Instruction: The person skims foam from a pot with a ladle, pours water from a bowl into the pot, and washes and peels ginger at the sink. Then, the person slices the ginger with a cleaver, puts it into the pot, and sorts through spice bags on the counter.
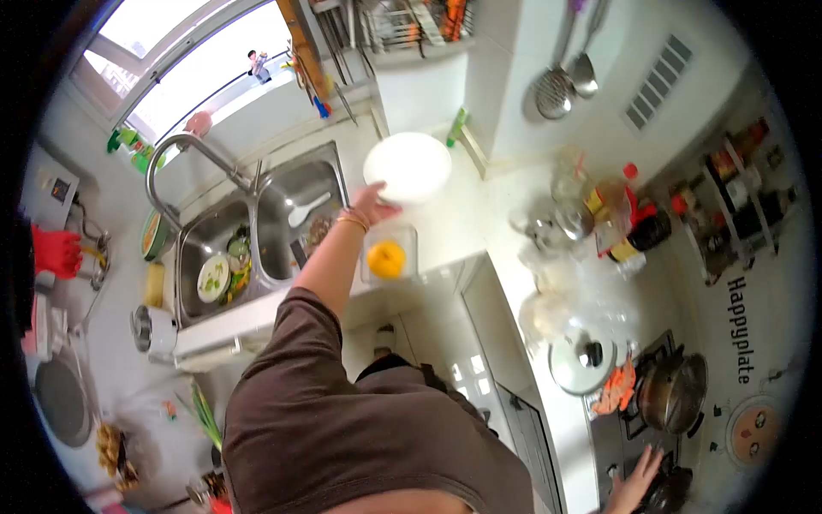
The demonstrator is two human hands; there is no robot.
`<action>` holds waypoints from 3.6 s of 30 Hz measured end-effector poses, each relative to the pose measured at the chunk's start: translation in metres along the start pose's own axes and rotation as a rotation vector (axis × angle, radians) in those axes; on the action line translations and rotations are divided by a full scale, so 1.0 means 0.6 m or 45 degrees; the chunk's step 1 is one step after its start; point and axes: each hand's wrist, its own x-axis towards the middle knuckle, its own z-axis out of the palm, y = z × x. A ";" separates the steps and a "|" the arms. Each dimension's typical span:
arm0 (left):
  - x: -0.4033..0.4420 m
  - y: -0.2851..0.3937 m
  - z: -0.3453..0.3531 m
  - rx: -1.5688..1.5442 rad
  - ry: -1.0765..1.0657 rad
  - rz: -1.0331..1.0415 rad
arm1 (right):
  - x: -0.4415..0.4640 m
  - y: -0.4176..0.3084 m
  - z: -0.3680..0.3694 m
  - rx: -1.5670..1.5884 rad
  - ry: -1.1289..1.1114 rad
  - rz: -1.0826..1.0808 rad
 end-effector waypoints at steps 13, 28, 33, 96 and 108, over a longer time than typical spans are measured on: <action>-0.089 0.093 -0.183 -0.133 -0.495 -0.017 | 0.133 -0.702 -0.113 0.414 0.398 -0.862; -0.322 0.133 -0.650 -0.705 0.210 0.403 | 0.041 -1.605 0.105 0.063 -0.059 -2.475; -0.319 0.168 -0.693 -0.758 0.323 0.498 | 0.010 -1.750 0.157 -0.165 0.277 -2.331; -0.364 0.158 -0.808 -0.342 0.680 0.283 | -0.024 -1.692 0.162 -0.335 -0.437 -1.930; -0.354 0.147 -0.808 -0.413 0.648 0.264 | -0.018 -1.692 0.172 -0.302 -0.407 -1.956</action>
